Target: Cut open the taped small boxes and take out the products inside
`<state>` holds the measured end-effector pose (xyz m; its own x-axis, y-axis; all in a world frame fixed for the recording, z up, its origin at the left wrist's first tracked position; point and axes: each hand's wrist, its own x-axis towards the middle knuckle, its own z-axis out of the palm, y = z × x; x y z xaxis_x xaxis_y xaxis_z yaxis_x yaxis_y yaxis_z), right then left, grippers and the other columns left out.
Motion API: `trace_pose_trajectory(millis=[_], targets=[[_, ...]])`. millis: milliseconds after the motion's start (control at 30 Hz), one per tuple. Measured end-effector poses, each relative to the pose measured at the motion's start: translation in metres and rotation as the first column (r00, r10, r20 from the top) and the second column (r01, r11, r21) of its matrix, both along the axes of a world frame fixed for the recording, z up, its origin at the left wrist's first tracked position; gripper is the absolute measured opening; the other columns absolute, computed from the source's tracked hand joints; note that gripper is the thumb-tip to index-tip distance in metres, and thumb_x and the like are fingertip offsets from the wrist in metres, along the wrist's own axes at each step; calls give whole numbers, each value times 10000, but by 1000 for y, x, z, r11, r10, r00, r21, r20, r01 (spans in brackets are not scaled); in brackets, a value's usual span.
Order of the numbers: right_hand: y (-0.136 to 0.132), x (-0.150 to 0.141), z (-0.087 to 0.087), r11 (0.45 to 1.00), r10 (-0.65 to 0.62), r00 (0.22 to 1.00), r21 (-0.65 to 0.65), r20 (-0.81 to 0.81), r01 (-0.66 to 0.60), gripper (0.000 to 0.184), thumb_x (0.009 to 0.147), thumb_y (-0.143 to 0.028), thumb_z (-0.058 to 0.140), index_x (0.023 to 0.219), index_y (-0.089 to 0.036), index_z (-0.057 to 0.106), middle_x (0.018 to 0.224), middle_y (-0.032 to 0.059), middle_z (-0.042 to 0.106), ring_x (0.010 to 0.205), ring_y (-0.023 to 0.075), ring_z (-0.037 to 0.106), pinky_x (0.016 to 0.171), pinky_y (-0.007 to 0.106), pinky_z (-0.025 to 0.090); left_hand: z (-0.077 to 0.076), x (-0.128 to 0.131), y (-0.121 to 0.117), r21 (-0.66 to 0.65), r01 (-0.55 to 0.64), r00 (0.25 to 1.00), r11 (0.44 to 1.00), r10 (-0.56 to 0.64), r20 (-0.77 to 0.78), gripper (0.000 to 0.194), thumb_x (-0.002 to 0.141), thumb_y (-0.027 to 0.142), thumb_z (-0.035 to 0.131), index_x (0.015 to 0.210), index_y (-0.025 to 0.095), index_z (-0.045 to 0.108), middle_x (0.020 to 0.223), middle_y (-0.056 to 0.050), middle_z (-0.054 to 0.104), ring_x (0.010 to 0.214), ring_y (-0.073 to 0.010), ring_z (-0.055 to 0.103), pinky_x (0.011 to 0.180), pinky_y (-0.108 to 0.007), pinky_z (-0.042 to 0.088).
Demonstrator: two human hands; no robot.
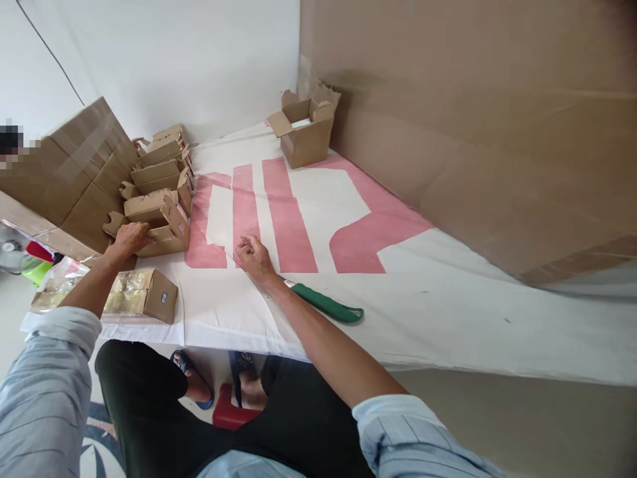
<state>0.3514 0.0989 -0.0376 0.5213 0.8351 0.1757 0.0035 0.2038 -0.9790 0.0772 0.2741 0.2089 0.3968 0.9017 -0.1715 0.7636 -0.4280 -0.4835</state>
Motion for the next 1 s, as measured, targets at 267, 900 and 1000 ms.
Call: trace_pose_trajectory(millis=[267,900,1000], targets=[[-3,0,-6,1000,6,1000,-8,9,-6,481,844,-473,704,1273,-255,717,1098,61,800,853,212,711,860,397,652,27,-41,-32,59,36,987,998,-45,156,607,955,468,854,1514,245,769,1557,-171,756,1398,-434,720,1078,-446,583],[-7,-3,1,1000,5,1000,-3,-13,-5,473,826,-498,686,1230,-252,703,1058,51,779,779,192,643,784,365,615,27,-104,-129,-408,118,993,905,-118,24,1501,702,480,997,1924,255,154,1951,-275,279,1799,-518,303,1369,-636,401],[-6,-3,2,1000,12,1000,2,-23,-12,469,819,-501,688,1221,-260,694,1048,43,769,764,187,620,761,357,599,24,-100,-133,-369,145,989,918,-144,31,1428,735,390,941,1918,248,153,1919,-290,332,1762,-523,375,1348,-632,416]])
